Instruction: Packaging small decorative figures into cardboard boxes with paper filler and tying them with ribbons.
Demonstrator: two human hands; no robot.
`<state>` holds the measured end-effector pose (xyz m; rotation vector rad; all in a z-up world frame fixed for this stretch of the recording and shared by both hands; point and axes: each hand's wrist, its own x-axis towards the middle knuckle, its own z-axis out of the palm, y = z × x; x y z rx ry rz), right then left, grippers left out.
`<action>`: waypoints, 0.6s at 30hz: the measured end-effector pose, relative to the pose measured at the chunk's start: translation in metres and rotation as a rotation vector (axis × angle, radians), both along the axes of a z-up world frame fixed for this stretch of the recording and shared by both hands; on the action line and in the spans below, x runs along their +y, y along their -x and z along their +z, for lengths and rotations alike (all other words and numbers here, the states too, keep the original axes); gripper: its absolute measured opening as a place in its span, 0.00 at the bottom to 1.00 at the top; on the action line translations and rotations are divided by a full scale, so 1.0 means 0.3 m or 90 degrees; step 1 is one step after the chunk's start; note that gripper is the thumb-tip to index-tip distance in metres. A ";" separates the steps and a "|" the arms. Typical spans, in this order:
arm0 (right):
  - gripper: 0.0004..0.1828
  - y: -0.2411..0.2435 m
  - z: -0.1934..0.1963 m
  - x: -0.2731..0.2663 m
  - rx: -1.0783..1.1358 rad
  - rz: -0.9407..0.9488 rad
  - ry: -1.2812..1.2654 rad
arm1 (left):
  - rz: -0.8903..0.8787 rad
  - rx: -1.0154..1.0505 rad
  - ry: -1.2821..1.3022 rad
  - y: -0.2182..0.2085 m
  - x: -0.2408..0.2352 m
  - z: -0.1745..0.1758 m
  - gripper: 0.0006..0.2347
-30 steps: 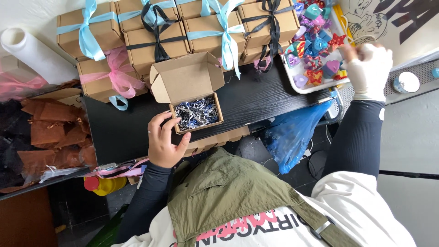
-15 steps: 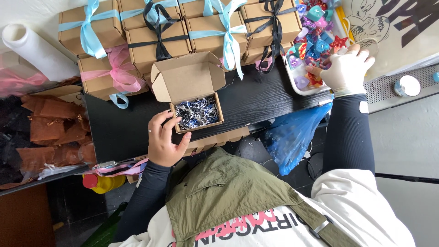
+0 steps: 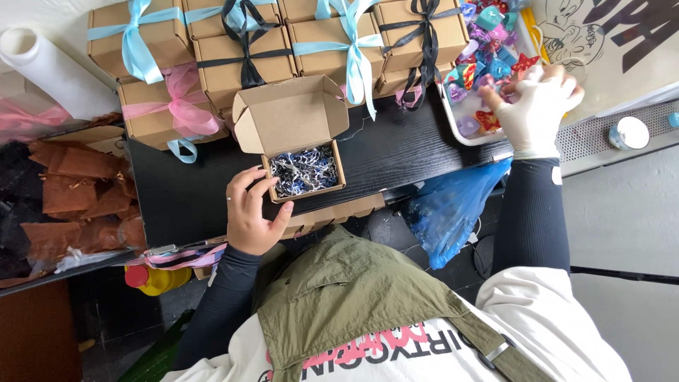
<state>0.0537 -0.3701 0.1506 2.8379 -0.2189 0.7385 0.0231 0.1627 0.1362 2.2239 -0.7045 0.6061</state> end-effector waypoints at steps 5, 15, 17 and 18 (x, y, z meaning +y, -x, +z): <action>0.24 0.065 0.142 0.147 -0.151 0.080 -0.422 | 0.004 -0.050 0.062 -0.002 -0.004 0.050 0.18; 0.15 0.222 0.277 0.673 0.014 0.374 -1.025 | -0.175 -0.080 0.047 0.032 -0.263 0.268 0.19; 0.17 0.230 0.259 0.734 0.098 0.400 -0.997 | -0.252 -0.045 0.069 0.040 -0.309 0.291 0.22; 0.17 0.235 0.241 0.751 0.097 0.400 -0.997 | -0.252 -0.045 0.070 0.041 -0.316 0.276 0.22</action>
